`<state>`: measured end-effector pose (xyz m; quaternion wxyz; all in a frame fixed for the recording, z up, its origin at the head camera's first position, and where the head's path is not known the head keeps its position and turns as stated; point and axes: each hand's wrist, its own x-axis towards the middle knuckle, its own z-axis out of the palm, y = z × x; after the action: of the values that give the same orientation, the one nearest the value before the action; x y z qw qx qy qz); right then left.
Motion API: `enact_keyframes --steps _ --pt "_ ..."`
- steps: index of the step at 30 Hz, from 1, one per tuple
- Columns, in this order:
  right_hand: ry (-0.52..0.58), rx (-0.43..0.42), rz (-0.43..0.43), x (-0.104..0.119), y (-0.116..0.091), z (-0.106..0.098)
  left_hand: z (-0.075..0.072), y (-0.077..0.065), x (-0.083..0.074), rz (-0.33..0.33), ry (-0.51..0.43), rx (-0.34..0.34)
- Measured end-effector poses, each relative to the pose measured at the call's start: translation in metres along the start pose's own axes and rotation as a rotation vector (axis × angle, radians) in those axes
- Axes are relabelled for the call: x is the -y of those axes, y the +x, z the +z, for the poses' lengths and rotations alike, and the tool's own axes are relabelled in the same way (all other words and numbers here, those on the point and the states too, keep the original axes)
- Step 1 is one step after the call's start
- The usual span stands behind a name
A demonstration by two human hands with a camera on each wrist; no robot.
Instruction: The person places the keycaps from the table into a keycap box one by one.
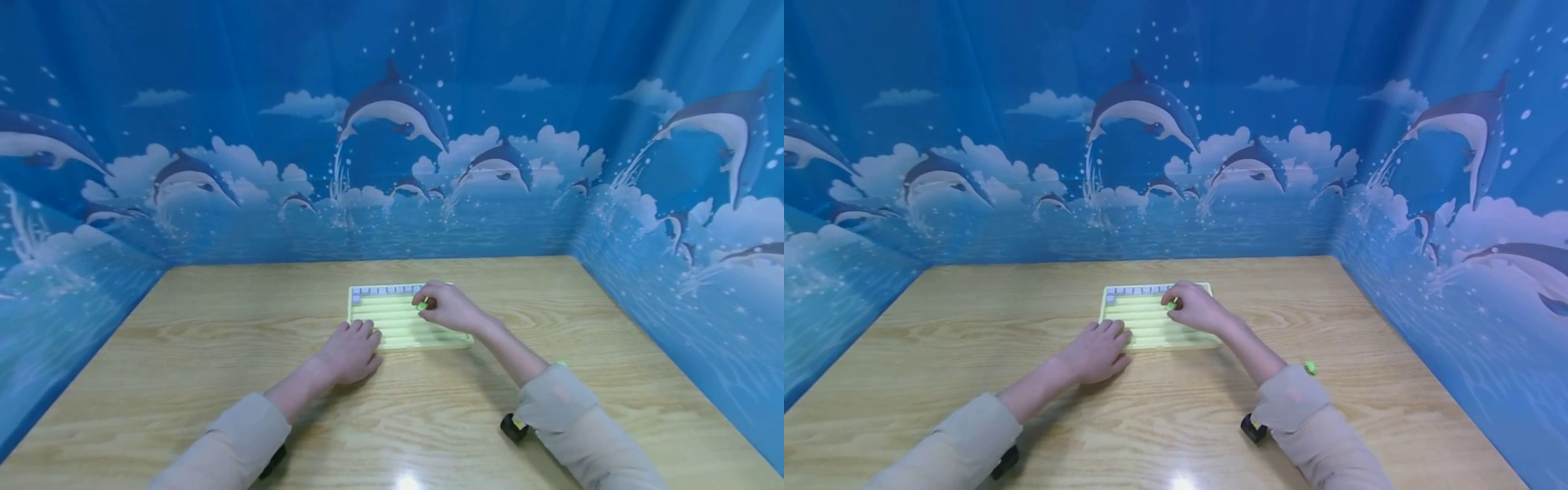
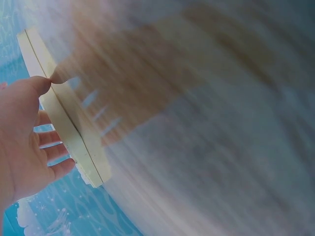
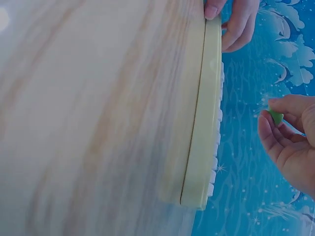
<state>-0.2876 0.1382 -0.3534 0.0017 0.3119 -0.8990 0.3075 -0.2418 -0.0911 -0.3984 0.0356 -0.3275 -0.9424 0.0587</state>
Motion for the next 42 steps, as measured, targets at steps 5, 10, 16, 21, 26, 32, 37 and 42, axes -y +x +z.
enact_keyframes --steps 5,10,16,21,26,32,37,42 --pt "0.018 -0.008 0.024 0.002 0.006 0.004 0.001 0.001 0.001 -0.005 -0.002 -0.005" --pt "0.052 -0.019 0.036 0.003 0.011 0.007 0.001 0.002 0.001 -0.009 0.002 -0.009" --pt "0.120 0.000 0.043 0.003 0.016 0.012 0.002 0.002 0.002 -0.006 0.007 -0.023" --pt "0.199 0.021 0.061 0.002 0.019 0.015 0.002 0.002 0.002 -0.004 0.011 -0.024" --pt "0.183 0.013 0.038 0.002 0.022 0.017 0.002 0.001 0.001 0.002 0.013 -0.016" --pt "0.169 0.027 -0.012 0.002 0.025 0.019 0.001 0.001 0.001 0.005 0.022 -0.009" --pt "0.181 0.061 -0.001 0.003 0.029 0.022 0.000 0.000 0.001 0.006 0.027 -0.015" --pt "0.165 0.065 0.013 0.004 0.033 0.024 0.000 0.000 0.001 0.010 0.033 -0.023"
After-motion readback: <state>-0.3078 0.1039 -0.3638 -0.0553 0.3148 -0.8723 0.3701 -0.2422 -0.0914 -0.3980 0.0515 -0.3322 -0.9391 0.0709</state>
